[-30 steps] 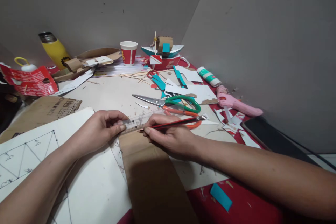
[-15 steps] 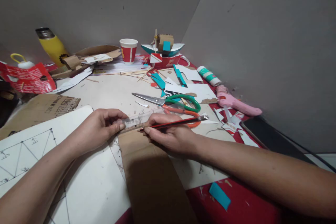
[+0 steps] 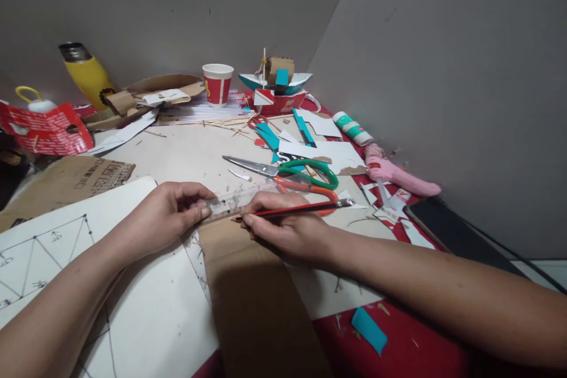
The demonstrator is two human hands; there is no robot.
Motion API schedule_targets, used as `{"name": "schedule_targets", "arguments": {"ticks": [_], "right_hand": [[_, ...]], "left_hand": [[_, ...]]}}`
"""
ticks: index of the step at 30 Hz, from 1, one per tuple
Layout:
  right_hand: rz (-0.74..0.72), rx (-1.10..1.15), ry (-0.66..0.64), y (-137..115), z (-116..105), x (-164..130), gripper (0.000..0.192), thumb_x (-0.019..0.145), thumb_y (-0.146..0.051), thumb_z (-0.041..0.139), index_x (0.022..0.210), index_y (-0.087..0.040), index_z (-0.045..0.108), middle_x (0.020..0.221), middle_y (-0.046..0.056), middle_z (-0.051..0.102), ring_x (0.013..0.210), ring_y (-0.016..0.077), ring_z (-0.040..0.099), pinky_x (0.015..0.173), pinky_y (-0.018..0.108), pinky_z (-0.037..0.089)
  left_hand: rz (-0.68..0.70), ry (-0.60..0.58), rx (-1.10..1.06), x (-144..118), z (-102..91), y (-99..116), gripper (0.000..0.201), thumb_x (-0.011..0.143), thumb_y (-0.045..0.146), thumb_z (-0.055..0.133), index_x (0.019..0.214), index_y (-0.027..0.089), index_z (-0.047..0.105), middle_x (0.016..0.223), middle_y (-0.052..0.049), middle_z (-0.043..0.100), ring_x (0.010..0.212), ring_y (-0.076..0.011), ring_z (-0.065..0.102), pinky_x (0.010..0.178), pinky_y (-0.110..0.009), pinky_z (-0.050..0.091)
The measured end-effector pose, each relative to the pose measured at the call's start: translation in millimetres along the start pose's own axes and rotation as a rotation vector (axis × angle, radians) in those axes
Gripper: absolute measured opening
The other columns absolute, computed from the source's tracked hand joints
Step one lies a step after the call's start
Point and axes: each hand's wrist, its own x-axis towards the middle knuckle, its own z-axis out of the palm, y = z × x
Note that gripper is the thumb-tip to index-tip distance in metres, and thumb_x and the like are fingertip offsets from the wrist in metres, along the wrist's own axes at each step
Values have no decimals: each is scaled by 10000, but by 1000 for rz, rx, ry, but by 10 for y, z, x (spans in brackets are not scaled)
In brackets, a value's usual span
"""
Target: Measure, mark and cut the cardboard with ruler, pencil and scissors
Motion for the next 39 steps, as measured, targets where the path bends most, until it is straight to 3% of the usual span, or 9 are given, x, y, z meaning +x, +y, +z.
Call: {"name": "schedule_targets", "arguments": {"ticks": [16, 20, 25, 28, 31, 33, 35, 39], "right_hand": [[32, 138, 11, 13, 15, -21, 103, 872, -185, 562, 799, -162, 632, 670, -3, 628, 583, 103, 570, 525, 216, 455], [31, 403, 153, 16, 10, -38, 145, 928, -286, 582, 912, -154, 642, 751, 25, 674, 600, 112, 635, 552, 237, 541], [-77, 538, 434, 36, 7, -24, 213, 1008, -346, 523, 1053, -190, 661, 781, 14, 709, 578, 96, 647, 534, 218, 536], [-165, 395, 605, 45, -42, 5, 151, 1011, -296, 519, 1043, -218, 645, 864, 20, 733, 721, 126, 702, 656, 261, 576], [-333, -25, 687, 46, -154, 45, 145, 971, -227, 559, 1097, -228, 631, 1027, 56, 735, 969, 191, 691, 841, 360, 561], [-491, -338, 626, 51, -233, 77, 208, 940, -235, 597, 1143, -200, 627, 1087, 92, 727, 1065, 241, 647, 945, 439, 503], [-600, -536, 499, 62, -286, 105, 298, 930, -322, 624, 1161, -135, 629, 1054, 134, 729, 1036, 272, 638, 953, 467, 471], [-567, -668, 266, 93, -290, 118, 491, 917, -486, 628, 1176, -69, 637, 848, 111, 714, 789, 242, 635, 729, 371, 480]], "left_hand": [[29, 21, -25, 3, 2, -32, 233, 852, 367, 627, 938, 179, 734, 822, -45, 707, 681, -156, 539, 593, -264, 416], [-8, 45, -113, -4, -16, -65, 218, 821, 359, 687, 928, 178, 742, 808, -42, 700, 686, -154, 550, 608, -264, 413], [13, 228, -376, 6, -80, -89, 242, 730, 339, 819, 911, 189, 759, 704, 7, 655, 587, -94, 513, 568, -217, 400], [22, 298, -434, 10, -88, -80, 296, 699, 360, 856, 927, 196, 765, 664, 11, 656, 574, -90, 532, 570, -207, 417], [7, 293, -429, -3, -63, -40, 326, 710, 413, 848, 937, 192, 771, 659, -2, 671, 591, -97, 559, 588, -205, 437], [6, 271, -404, -20, -43, 10, 329, 727, 437, 831, 940, 193, 775, 669, -8, 685, 598, -99, 569, 598, -205, 450], [20, 264, -370, -37, -32, 70, 325, 740, 456, 814, 936, 199, 777, 649, -7, 688, 591, -107, 576, 597, -211, 463], [90, 329, -213, -64, -18, 164, 280, 774, 444, 773, 925, 208, 774, 626, -1, 690, 583, -120, 585, 578, -216, 470]]}}
